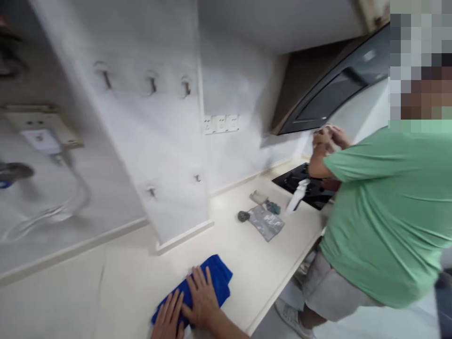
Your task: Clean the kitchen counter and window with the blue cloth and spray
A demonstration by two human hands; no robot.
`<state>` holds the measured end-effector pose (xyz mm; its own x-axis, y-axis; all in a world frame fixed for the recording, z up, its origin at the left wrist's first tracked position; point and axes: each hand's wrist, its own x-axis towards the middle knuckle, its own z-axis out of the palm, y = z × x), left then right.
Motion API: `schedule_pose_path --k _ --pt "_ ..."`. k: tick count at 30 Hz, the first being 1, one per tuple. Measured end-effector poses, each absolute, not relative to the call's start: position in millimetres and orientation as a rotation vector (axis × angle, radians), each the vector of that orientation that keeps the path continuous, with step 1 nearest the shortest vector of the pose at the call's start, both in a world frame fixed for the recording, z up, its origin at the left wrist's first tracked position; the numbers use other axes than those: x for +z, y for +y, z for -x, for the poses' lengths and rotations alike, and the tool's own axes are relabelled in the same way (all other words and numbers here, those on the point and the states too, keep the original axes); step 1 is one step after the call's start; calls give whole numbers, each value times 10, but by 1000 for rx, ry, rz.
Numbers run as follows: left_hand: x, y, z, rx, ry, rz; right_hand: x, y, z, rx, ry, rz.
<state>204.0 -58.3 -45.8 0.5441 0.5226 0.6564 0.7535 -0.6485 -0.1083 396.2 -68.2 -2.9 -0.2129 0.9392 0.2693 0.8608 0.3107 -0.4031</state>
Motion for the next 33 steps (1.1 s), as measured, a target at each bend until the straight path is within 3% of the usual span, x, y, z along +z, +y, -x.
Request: schedule_pose_path --k 4,10,16,24,33 --pt "-348 -1062 -1963 -658 -1124 2360 -132 -1001 -3954 302 -2226 1538" --pt "-419 -1514 -1692 -704 -1063 2401 -171 -1438 -3981 457 -2435 1349" --pt "-450 -1570 -1443 -585 -1272 2324 140 -1078 -3724 570 -2582 1187" --pt "-351 -972 -1304 -524 -1624 2247 172 -190 -3324 558 -2542 1079" --pt "-315 138 -1776 -553 -1673 2430 -82 628 -3738 322 -2369 1265"
